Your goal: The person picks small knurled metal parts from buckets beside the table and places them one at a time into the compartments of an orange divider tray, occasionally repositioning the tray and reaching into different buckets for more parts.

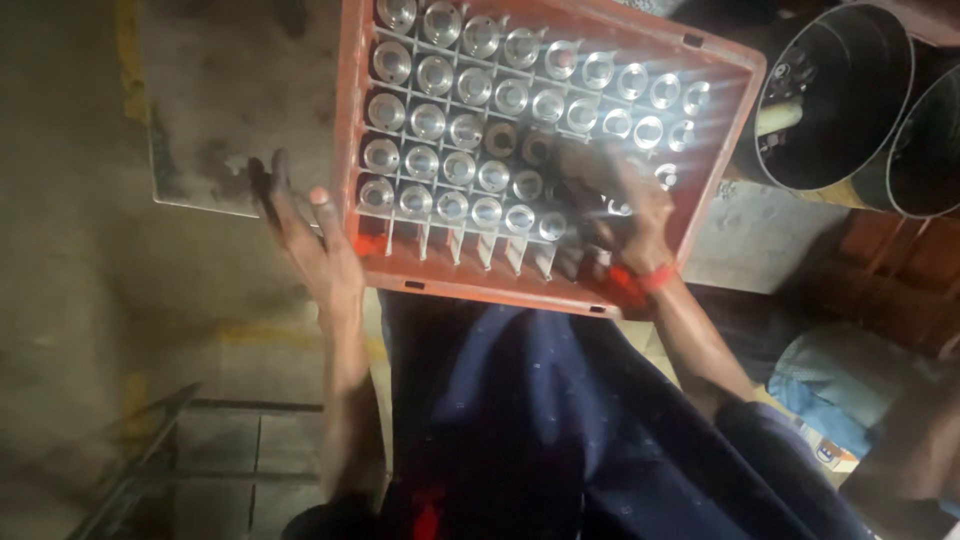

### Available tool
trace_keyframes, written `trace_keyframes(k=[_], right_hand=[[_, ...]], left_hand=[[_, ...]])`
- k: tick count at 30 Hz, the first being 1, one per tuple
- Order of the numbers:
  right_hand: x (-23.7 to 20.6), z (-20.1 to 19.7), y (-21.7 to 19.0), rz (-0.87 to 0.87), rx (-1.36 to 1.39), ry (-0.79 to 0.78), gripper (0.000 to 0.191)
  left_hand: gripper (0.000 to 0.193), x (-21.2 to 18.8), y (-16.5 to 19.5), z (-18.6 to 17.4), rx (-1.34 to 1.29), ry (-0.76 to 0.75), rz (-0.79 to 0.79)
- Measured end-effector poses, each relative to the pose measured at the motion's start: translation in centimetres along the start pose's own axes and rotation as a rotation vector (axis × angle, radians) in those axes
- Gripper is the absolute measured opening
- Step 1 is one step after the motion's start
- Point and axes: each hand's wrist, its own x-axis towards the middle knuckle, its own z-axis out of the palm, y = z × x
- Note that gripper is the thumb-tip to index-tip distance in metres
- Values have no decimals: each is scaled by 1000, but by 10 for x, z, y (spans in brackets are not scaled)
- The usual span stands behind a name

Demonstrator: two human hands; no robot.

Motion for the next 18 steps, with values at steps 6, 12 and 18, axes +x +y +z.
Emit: trace_keyframes(k=[6, 12, 18], right_hand=[[10, -17, -21, 175, 525, 364, 53], [-20, -35, -37, 144, 561, 374, 53], [-55, -13, -9, 308, 530, 296, 54]], left_hand=[[61, -2, -4, 2, -16, -28, -53], [63, 1, -3, 5, -94, 2, -35], [64, 3, -7, 12, -141, 51, -16]])
